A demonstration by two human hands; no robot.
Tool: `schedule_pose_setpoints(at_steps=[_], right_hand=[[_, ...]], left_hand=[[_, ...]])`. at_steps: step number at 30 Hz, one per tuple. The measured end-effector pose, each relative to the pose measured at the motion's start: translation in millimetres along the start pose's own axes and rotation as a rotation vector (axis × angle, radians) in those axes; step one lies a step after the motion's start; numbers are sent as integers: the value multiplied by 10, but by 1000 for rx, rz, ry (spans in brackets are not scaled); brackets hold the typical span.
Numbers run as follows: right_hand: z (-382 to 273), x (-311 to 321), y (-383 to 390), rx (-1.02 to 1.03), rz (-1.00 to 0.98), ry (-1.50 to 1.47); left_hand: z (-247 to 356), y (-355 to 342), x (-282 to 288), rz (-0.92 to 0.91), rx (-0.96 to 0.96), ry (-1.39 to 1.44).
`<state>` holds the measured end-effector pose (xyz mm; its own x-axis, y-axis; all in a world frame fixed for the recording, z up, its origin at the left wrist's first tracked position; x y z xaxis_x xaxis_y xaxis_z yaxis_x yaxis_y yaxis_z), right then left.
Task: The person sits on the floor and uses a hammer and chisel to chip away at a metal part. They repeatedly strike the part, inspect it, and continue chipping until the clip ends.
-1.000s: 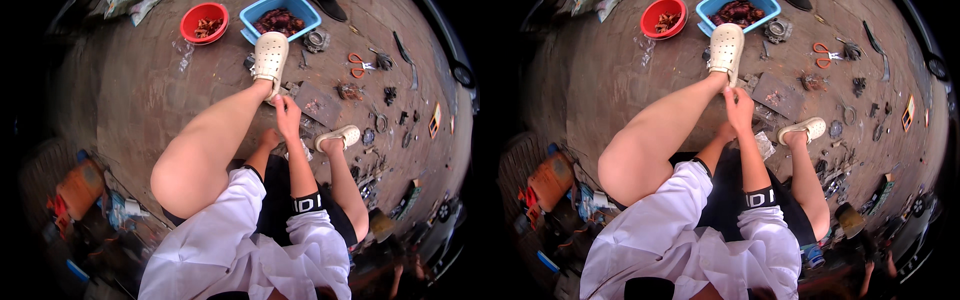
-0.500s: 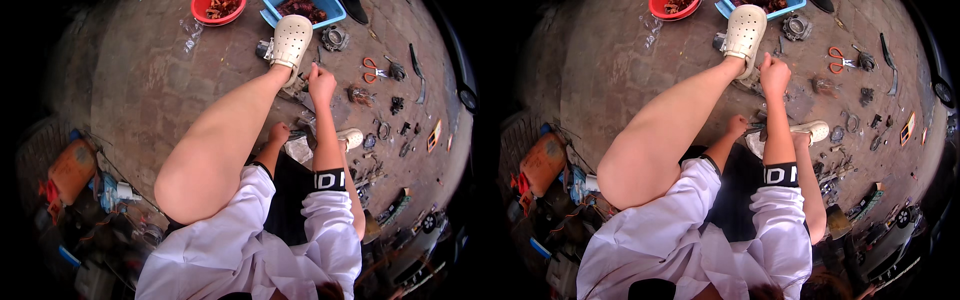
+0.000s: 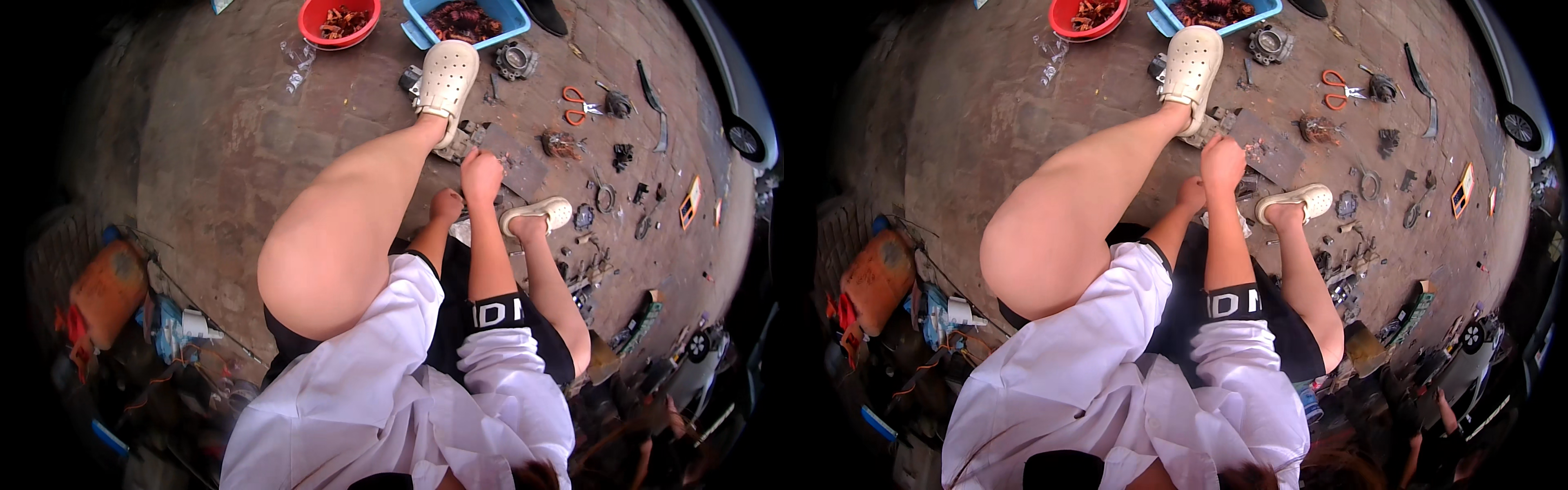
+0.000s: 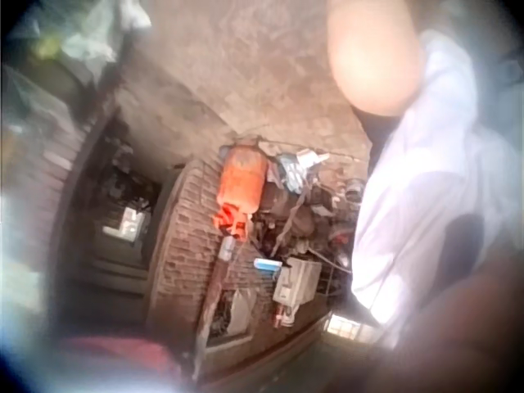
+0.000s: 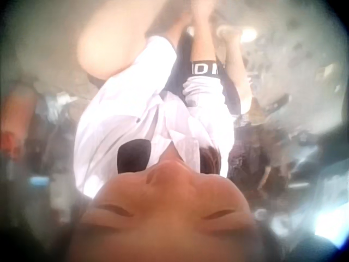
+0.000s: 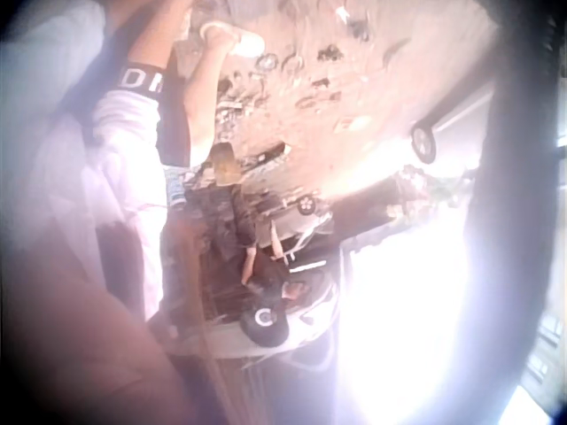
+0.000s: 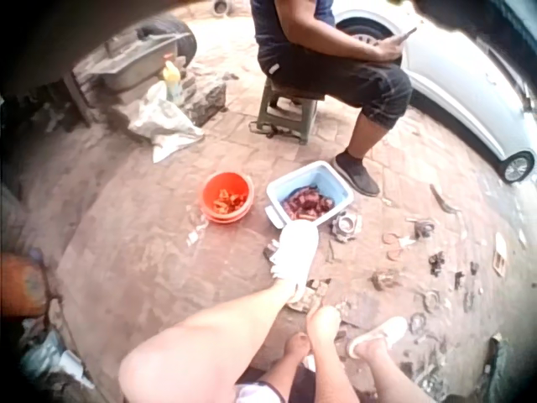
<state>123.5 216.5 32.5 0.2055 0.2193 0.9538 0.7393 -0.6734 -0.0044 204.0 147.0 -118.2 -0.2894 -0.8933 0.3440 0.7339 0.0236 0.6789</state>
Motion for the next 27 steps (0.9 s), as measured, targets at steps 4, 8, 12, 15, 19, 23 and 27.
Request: schedule_pose_setpoints(at_steps=[4,8,12,15,19,23,27], right_hand=[[181,-190,-42,-328,-236,-312],[-221,-93,228,-195,-319,-351],[227,-198,114,-230,-203,-295],[106,-52,196,-481,-343,-501],[167,-139,415,-264,-154,-336],[207,-252,921,-352,-112,-396],[536,-842,1438,-726,-324,-793]], left_hand=[[55,130,28,-72,252,337],[-161,105,379,71,261,350],[296,327,277,-49,238,292],[467,469,483,-46,282,361],[339,357,573,-81,362,572],[239,553,784,2,464,369],[-393,567,848,98,534,423]])
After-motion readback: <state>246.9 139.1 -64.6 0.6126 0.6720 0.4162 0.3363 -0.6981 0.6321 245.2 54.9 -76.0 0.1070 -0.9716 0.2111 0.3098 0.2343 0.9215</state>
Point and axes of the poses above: each hand's wrist, its own y-axis away from the middle knuckle, its own x-axis out of the back of the hand, z = x × y, the point moved 3 cm from there along -y, towards the middle knuckle, and after that the axes turned 12 degrees about z, right-handed, at the moved point
